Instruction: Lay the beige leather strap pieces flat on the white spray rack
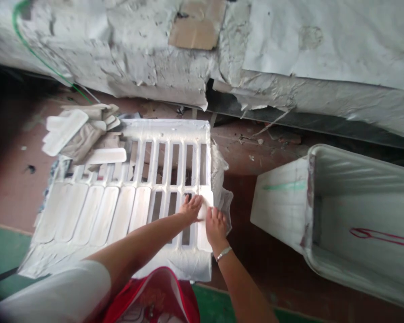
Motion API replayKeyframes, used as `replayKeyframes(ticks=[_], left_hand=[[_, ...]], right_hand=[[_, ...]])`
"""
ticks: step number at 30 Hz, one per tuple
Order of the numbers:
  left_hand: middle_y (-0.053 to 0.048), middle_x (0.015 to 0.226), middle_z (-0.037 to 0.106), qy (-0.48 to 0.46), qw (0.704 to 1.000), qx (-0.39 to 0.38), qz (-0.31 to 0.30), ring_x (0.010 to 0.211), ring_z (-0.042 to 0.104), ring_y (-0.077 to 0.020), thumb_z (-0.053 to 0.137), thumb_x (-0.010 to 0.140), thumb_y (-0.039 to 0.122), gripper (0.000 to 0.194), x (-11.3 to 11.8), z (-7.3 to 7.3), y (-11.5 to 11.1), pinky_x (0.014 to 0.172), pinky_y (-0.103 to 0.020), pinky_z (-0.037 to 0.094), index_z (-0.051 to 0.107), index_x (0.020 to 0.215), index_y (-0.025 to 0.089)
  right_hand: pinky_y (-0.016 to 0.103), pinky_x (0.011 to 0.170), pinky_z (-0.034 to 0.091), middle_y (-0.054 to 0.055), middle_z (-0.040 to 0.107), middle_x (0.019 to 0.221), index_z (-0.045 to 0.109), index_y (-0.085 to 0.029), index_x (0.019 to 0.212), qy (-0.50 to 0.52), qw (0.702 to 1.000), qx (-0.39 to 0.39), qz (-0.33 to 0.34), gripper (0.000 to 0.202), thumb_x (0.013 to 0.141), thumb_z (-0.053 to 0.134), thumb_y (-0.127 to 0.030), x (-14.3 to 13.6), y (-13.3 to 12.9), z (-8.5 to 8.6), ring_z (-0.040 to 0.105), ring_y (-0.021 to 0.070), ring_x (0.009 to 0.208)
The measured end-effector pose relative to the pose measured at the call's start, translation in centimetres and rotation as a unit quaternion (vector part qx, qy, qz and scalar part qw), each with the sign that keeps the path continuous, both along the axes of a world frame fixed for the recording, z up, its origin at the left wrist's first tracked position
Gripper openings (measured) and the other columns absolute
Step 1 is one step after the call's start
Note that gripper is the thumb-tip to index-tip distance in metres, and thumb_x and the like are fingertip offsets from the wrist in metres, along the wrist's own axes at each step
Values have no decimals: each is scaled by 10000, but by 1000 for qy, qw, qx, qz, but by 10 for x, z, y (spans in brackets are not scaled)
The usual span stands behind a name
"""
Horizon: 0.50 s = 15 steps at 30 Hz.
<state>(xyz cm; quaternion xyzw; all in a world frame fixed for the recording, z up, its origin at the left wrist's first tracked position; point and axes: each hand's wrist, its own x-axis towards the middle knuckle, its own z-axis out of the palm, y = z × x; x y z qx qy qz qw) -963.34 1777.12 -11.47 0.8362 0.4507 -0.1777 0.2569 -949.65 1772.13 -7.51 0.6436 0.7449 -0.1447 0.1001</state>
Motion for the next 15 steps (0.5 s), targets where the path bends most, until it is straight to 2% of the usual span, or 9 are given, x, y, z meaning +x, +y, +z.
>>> replayKeyframes(ticks=[2,3,5,7,8,10,13,15], left_hand=[[-162,1527,128,-30,1000,3,-1,1404,108,-324,524,824,557,857,-4,5,0,1114,-589,102,230,1462,67],[-165,1518,171,-48,999,2,-10,1406,109,-311,502,850,520,800,-9,7,1,1112,-589,123,249,1453,60],[-154,1503,242,-83,996,11,-32,1401,141,-298,532,852,426,709,-28,10,7,1099,-585,180,308,1429,79],[-126,1489,293,-133,989,59,-9,1388,193,-279,560,833,421,676,-64,16,19,1097,-544,227,360,1404,118],[-112,1474,329,-158,982,98,24,1376,230,-265,563,829,424,649,-89,20,27,1100,-510,245,392,1385,137],[-90,1415,424,-191,954,191,126,1336,316,-229,546,838,383,549,-155,32,50,1108,-430,261,459,1332,160],[-136,1340,483,-172,863,332,340,1284,382,-217,505,853,301,474,-277,50,97,1100,-368,285,482,1283,104],[-154,1354,451,-113,794,357,478,1274,385,-229,488,855,294,497,-362,60,128,1092,-352,297,453,1301,77]], right_hand=[[461,1108,264,161,389,1442,412,-167,1379,25,992,71,101,484,896,380,-157,-4,-1,-11,321,279,1356],[454,1129,229,143,341,1473,383,-191,1403,26,989,96,112,496,908,380,-204,-4,0,-20,266,274,1383],[495,1120,229,177,338,1469,300,-122,1441,46,980,147,129,556,915,387,-277,-2,3,-44,243,308,1388],[539,1090,254,202,351,1455,194,-93,1473,78,964,212,142,656,917,397,-375,0,7,-69,272,349,1368],[546,1076,270,205,351,1455,158,-93,1481,89,958,230,146,696,916,396,-422,2,9,-78,293,360,1355],[541,1048,309,196,367,1448,137,-117,1488,100,949,256,153,724,912,387,-477,5,11,-90,342,364,1328],[513,1024,357,170,401,1433,151,-162,1491,112,940,279,160,713,907,379,-501,10,14,-94,388,353,1303],[508,1017,377,163,418,1423,166,-171,1489,121,935,288,170,722,894,387,-515,12,17,-97,404,356,1292]])
